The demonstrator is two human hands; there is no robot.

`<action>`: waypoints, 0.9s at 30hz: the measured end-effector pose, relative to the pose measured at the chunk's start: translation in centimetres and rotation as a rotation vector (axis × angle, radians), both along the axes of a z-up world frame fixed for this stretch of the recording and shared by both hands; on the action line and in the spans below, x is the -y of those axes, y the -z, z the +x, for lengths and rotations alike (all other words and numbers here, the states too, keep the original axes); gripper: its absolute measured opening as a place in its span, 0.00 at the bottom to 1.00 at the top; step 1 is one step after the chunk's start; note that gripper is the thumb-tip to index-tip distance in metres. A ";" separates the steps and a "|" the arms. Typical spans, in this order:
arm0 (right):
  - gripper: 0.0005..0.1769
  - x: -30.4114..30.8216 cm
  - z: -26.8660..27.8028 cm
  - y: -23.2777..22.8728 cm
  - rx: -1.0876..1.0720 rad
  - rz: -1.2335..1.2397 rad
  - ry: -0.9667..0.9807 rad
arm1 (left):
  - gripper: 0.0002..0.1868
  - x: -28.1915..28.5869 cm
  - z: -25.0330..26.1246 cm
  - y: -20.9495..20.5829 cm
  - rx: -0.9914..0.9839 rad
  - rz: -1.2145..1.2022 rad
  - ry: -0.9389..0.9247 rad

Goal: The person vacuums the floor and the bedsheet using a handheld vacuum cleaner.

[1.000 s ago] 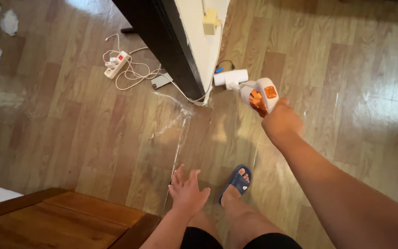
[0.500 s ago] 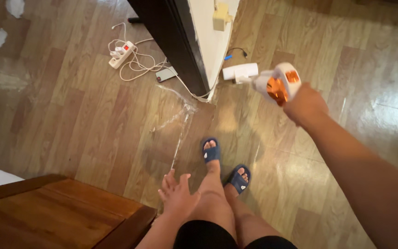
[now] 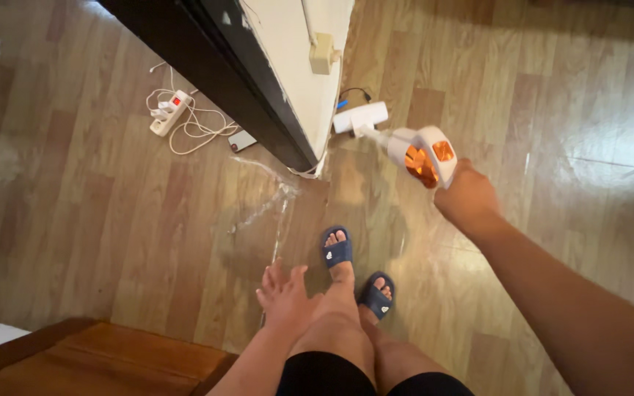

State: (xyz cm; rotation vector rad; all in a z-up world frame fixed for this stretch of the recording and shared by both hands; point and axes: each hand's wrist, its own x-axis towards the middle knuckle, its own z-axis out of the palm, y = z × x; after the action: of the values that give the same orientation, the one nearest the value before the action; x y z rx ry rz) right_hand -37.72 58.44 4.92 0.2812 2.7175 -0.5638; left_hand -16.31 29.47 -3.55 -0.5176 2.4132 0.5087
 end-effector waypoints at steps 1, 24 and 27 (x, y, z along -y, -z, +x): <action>0.25 0.5 -0.7 -0.3 0.069 -0.061 0.054 | 0.41 0.4 -0.3 0.1 0.007 -0.011 0.013; 0.28 -5.8 -4.4 0.2 0.117 0.173 0.385 | 0.40 4.3 -16.8 -2.2 0.124 -0.103 0.149; 0.26 -7.3 -9.3 0.9 0.043 0.141 0.294 | 0.41 2.2 -17.9 -3.0 0.139 -0.039 0.135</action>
State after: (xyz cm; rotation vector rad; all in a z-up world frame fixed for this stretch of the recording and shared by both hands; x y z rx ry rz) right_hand -46.99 65.71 4.00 0.7287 2.6949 -0.4369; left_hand -34.24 27.23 -0.60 -0.3901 2.3092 0.3559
